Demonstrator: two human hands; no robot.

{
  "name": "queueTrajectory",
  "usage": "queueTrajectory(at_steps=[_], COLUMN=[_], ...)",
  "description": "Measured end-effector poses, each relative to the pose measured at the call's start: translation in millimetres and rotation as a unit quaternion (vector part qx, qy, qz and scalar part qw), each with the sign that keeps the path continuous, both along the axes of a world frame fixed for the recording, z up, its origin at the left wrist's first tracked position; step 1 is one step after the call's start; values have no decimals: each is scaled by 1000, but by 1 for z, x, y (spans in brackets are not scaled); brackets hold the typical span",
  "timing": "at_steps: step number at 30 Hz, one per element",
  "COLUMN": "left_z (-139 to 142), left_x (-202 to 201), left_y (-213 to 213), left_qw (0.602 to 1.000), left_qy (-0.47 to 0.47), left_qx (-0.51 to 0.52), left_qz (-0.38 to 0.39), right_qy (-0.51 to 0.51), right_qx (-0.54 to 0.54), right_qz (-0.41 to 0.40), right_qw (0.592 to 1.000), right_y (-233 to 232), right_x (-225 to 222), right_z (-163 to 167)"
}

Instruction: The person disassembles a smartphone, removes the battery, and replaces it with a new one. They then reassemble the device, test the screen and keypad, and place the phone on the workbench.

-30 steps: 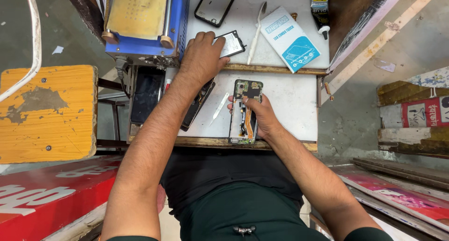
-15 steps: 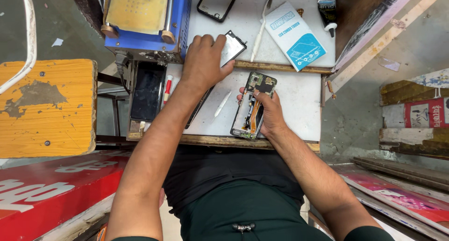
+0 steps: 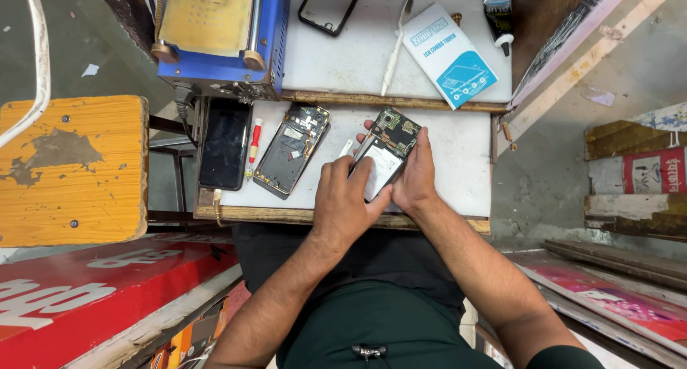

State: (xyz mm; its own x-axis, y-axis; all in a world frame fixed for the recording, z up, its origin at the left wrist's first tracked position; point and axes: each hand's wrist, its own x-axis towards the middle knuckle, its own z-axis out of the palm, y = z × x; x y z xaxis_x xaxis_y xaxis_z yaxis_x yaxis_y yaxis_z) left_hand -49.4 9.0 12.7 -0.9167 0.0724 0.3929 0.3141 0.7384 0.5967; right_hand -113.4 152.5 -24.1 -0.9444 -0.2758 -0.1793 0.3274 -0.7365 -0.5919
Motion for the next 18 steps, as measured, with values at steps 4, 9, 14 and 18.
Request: queueTrajectory(at_steps=[4, 9, 14, 18], left_z=[-6, -8, -10, -8], left_x=[-1, -1, -2, -1], left_y=[-1, 4, 1, -5], left_qw=[1000, 999, 995, 998], left_qy=[11, 8, 19, -24], left_qx=[-19, -45, -95, -56], left_qz=[2, -15, -16, -15], right_qy=[1, -21, -32, -26], right_qx=[12, 9, -16, -18], right_qz=[-9, -9, 12, 26], right_qw=[1000, 1000, 999, 999], right_y=[1, 5, 8, 7], right_x=[2, 4, 2, 2], right_z=[1, 1, -4, -4])
